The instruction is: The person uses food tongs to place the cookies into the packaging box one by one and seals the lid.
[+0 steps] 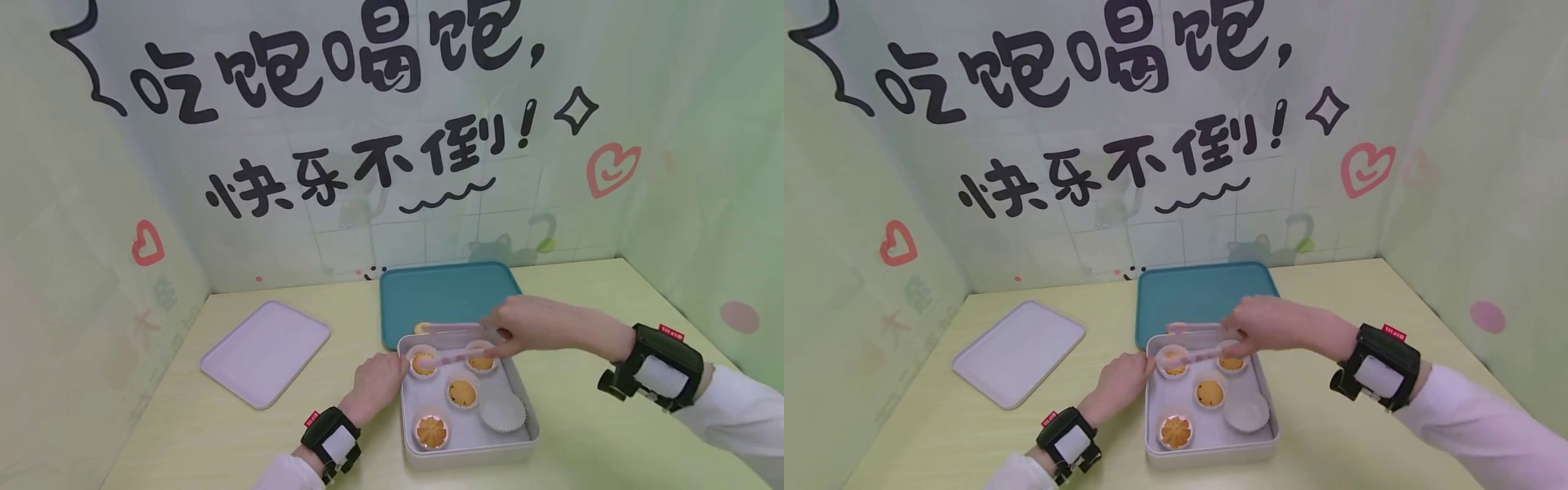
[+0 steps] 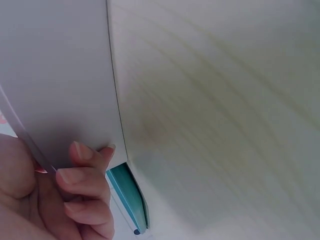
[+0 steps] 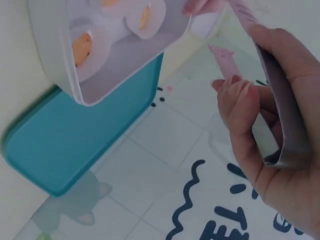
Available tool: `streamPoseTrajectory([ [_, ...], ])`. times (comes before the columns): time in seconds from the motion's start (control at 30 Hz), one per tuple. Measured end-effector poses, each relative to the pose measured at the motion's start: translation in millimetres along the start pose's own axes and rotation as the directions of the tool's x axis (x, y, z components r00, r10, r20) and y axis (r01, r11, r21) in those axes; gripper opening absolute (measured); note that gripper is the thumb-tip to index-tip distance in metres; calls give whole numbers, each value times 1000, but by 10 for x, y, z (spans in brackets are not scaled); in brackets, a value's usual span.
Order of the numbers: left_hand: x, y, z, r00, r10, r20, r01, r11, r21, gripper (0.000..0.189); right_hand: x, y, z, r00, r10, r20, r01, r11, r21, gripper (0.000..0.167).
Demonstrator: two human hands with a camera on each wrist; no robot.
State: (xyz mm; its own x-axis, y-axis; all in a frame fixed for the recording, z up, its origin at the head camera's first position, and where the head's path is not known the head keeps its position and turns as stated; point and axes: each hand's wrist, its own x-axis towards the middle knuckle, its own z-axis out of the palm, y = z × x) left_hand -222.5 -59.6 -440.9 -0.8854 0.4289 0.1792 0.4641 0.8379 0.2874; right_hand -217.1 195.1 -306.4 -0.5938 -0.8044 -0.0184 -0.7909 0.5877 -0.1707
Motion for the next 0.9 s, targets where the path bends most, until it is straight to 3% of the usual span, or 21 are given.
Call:
streamPoseTrajectory([
  [0.17, -3, -13, 7, 1000, -25, 15, 25, 999, -23, 28, 220, 293, -52, 988, 154, -23, -156, 981, -115, 33],
  [0.33, 6, -11, 26, 999, -51, 6, 51, 997, -55, 30, 422, 473, 21, 959, 271, 88, -268, 962, -41, 37],
  [0.53, -1, -1, 21, 998, -66, 12, 67, 996, -53, 31, 603, 540, 164, 936, 299, 188, -305, 952, 1, 35],
  [0.9, 4, -8, 28, 997, -72, 18, 73, 997, -40, 31, 759, 567, 321, 923, 300, 240, -311, 950, 8, 41],
])
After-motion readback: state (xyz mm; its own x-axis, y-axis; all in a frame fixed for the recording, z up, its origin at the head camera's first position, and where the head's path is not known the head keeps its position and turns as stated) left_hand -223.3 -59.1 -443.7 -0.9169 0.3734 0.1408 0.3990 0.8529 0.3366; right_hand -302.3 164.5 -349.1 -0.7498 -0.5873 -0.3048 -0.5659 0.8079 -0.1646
